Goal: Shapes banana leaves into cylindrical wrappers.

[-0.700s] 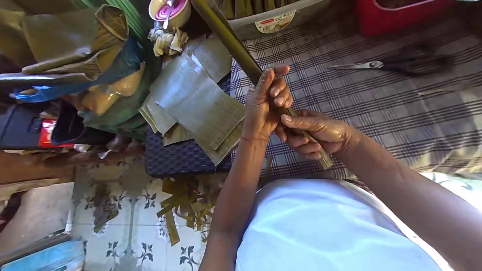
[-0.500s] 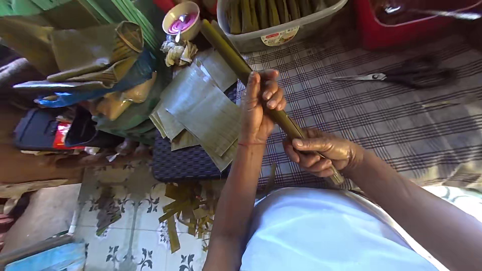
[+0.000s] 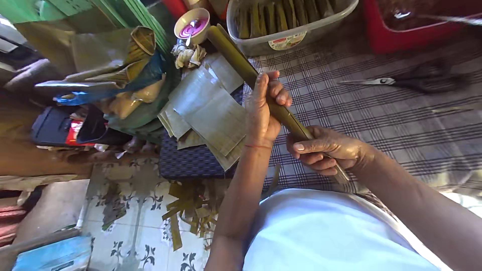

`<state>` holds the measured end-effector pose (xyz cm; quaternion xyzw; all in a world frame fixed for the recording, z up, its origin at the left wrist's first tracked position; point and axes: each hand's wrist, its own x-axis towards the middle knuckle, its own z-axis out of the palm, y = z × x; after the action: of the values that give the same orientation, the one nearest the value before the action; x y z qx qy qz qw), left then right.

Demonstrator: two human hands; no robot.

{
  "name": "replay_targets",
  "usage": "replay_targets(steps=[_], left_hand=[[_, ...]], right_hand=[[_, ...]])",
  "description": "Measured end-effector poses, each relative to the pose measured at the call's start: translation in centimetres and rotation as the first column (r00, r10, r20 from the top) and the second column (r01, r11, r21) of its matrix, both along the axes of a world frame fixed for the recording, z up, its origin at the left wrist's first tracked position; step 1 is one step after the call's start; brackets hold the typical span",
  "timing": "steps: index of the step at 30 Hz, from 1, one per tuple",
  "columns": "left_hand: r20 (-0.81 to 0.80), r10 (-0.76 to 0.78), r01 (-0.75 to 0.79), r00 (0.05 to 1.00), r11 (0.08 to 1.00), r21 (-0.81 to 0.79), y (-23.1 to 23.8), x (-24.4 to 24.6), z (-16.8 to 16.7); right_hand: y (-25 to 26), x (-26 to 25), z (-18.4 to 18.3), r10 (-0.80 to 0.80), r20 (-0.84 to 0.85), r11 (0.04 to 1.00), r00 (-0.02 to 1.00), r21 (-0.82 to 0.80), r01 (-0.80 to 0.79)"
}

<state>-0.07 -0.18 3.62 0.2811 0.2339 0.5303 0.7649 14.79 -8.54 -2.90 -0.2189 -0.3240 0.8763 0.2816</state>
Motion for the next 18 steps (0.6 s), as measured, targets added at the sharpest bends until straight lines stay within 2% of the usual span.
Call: replay_targets(steps=[2, 4, 6, 7, 8, 10, 12, 15, 18], left_hand=[[0.116, -0.082, 0.075, 0.990, 0.996, 0.056, 0.7, -0.6, 0.0], [0.152, -0.075, 0.063, 0.985, 0.995, 0.080, 1.0, -0.7, 0.1], [0.123, -0.029, 0.021, 0.992, 0.998, 0.067, 0.8, -0.5, 0.4], [0.095, 0.002, -0.007, 0.995, 0.999, 0.051, 0.7, -0.4, 0.5], [0.069, 0.028, -0.031, 0.997, 0.999, 0.037, 0.5, -0.3, 0.6], [0.031, 0.056, -0.057, 0.998, 0.998, 0.017, 0.2, -0.2, 0.6], [0.017, 0.056, -0.056, 0.998, 0.998, 0.007, -0.1, -0.1, 0.4], [0.031, 0.039, -0.039, 0.999, 0.999, 0.001, -0.5, 0.2, -0.1], [0.002, 0.036, -0.036, 0.999, 0.999, 0.003, -0.8, 0.2, -0.3]], right_hand=[[-0.2, 0.3, -0.6, 0.042, -0.058, 0.999, 0.997, 0.016, -0.041], [-0.4, 0.4, -0.7, 0.043, -0.043, 0.999, 0.998, 0.033, -0.042], [-0.7, 0.1, -0.1, -0.075, 0.103, 0.993, 0.992, 0.104, 0.065], [-1.1, -0.3, 0.4, -0.197, 0.210, 0.971, 0.958, 0.179, 0.161], [-1.5, -0.8, 1.1, -0.342, 0.302, 0.924, 0.890, 0.279, 0.261], [-2.3, -1.9, 2.3, -0.605, 0.392, 0.766, 0.692, 0.522, 0.374], [-2.6, -2.7, 2.7, -0.795, 0.343, 0.571, 0.500, 0.701, 0.427], [-2.4, -3.5, 2.7, -0.911, 0.217, 0.370, 0.349, 0.806, 0.463], [-2.1, -3.8, 2.4, -0.954, 0.159, 0.255, 0.253, 0.875, 0.413]])
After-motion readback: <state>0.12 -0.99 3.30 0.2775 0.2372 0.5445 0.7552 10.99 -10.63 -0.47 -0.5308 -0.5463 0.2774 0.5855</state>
